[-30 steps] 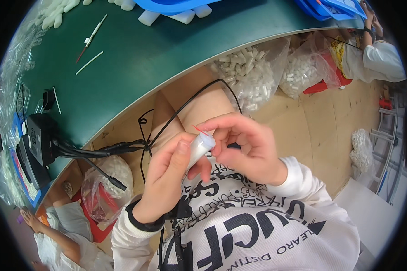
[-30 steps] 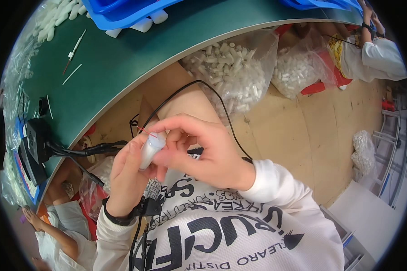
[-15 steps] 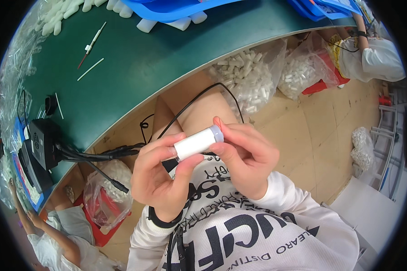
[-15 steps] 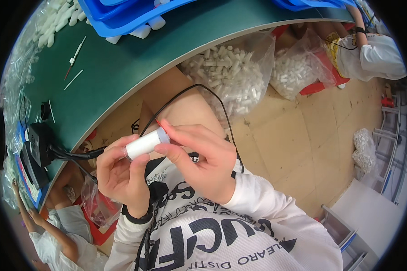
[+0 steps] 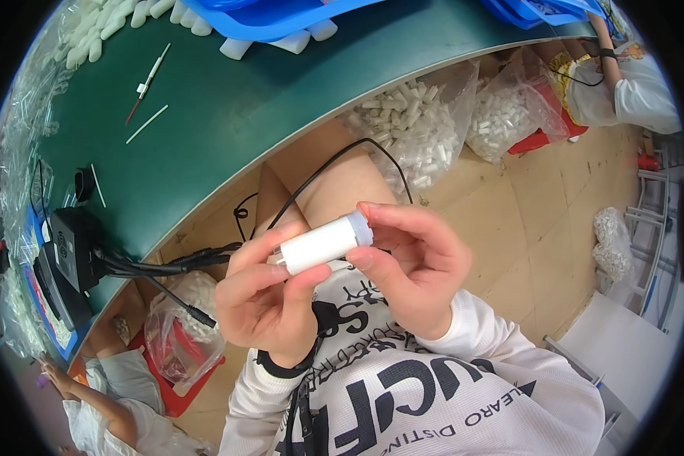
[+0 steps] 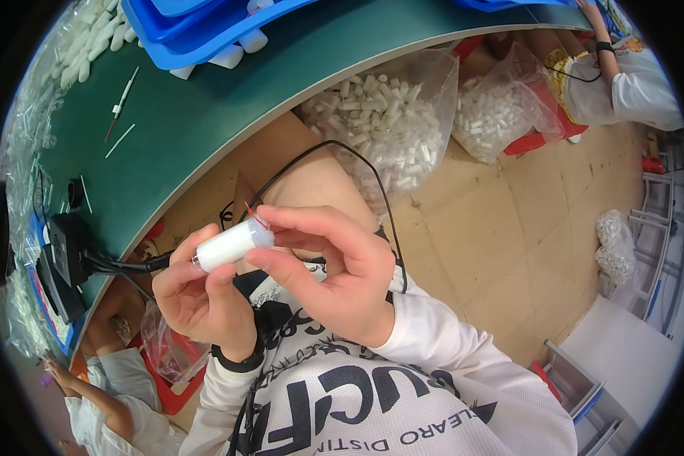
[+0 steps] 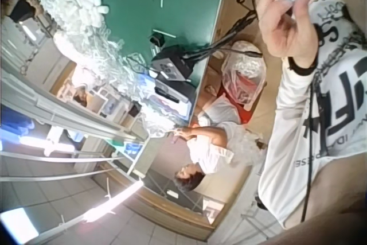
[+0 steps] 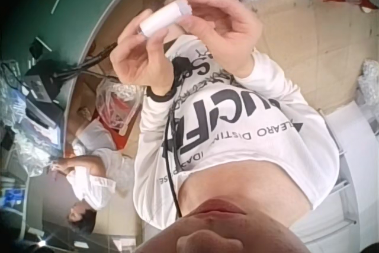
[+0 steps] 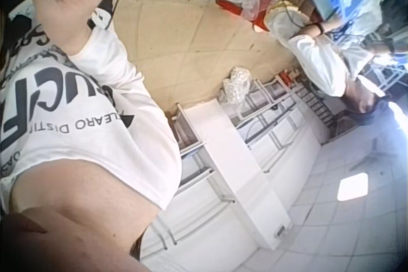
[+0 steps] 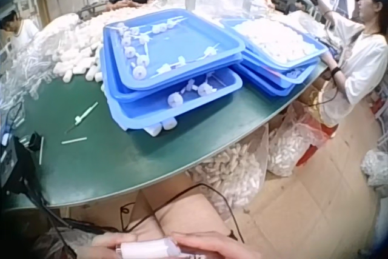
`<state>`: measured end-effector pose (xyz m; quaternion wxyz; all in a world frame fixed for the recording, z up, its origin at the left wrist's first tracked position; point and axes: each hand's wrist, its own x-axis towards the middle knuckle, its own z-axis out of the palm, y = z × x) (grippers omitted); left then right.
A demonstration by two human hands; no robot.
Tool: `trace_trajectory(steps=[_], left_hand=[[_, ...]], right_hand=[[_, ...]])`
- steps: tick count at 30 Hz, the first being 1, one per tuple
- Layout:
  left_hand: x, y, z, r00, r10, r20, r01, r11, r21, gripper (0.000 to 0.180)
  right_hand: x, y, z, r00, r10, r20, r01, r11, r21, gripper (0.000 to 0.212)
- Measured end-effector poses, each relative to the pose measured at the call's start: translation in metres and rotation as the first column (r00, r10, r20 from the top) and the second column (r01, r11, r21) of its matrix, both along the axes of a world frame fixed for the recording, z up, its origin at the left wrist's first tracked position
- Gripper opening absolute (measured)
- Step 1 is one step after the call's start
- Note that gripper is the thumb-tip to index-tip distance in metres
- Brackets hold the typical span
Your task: The person assembles small white cylindrical components by inserting a clear plastic piece with a red wire into the cylinder. The person handles the parts one at a time, picking them from blue trays and the green table surface, and places the finished units back on the table.
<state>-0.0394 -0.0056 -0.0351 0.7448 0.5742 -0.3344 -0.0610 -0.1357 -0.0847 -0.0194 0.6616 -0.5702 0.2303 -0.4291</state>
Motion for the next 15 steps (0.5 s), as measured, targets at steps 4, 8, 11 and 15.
trace_trajectory(steps=[4,8,11,15], left_hand=[[0.005,0.003,-0.001,0.997,-0.007,0.081,-0.001,0.995,0.096,0.020],[-0.001,-0.003,-0.006,0.997,0.072,-0.016,-0.072,0.997,0.023,0.024],[-0.003,-0.004,-0.009,0.994,0.099,-0.054,-0.100,0.995,-0.003,0.025],[-0.004,-0.008,-0.010,0.996,0.068,-0.063,-0.070,0.997,-0.017,0.020]], right_hand=[[0.004,0.003,-0.003,0.999,-0.045,0.010,0.045,0.999,-0.014,0.032],[0.008,0.004,-0.003,0.994,-0.105,0.001,0.105,0.993,-0.050,0.027],[0.008,0.002,-0.005,0.989,-0.136,-0.060,0.124,0.977,-0.172,0.024],[0.008,-0.001,-0.006,0.970,-0.207,-0.128,0.145,0.914,-0.380,0.024]])
